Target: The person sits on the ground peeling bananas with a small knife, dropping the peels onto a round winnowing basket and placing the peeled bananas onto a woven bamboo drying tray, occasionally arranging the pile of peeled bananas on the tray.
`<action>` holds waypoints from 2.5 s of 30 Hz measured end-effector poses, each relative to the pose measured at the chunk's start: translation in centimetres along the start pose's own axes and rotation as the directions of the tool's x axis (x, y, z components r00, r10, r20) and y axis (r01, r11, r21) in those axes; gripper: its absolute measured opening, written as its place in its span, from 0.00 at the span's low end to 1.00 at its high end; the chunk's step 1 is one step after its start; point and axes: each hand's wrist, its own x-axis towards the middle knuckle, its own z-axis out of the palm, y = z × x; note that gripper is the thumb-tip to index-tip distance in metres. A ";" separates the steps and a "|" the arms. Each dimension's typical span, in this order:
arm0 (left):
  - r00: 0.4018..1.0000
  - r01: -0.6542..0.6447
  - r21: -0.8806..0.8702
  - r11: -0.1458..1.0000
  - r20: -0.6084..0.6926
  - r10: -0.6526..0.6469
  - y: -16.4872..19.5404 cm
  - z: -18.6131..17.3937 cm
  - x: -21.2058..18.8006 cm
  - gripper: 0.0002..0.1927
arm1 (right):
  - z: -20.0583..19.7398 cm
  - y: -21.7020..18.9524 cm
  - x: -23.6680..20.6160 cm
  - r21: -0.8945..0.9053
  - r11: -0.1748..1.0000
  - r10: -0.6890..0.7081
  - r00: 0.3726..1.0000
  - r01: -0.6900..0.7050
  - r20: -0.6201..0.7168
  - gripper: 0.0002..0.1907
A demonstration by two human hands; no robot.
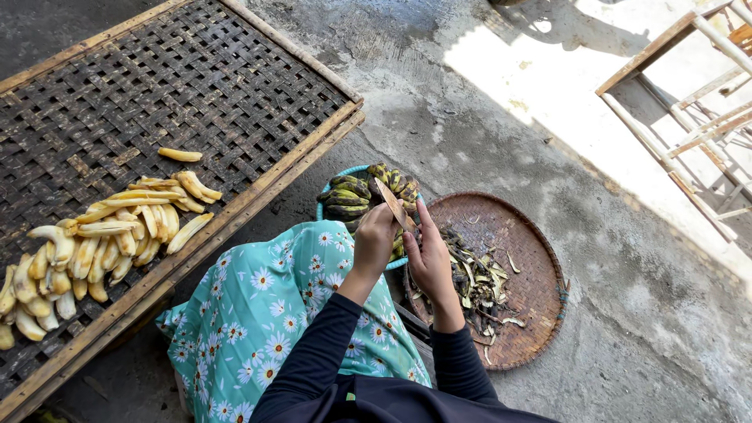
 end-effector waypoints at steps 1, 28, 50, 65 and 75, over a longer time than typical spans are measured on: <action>0.998 -0.055 0.040 0.998 -0.023 0.056 0.3 -0.3 0.0 0.15 | -0.1 -0.5 0.0 -0.012 0.994 -0.111 0.994 0.110 -0.024 0.31; 0.921 -0.386 -0.116 0.915 -0.090 0.378 2.5 -6.3 1.3 0.16 | 1.1 1.4 -0.4 0.875 -0.015 0.153 0.863 -0.485 0.481 0.29; 0.636 -0.188 -0.982 0.034 -0.148 -0.757 -7.8 -23.7 9.8 0.03 | -1.2 13.9 -4.3 0.971 -0.002 0.971 0.231 -0.239 0.059 0.24; 0.457 -0.137 -0.977 0.165 -0.211 -0.864 -8.4 -38.8 3.8 0.03 | 27.6 -24.3 9.6 0.695 0.636 -0.200 0.798 -0.336 0.569 0.22; 0.474 -0.131 -0.928 0.348 -0.368 -0.800 -10.4 -42.4 3.3 0.04 | 38.7 -25.2 8.9 0.704 0.708 -0.426 0.830 0.059 0.359 0.21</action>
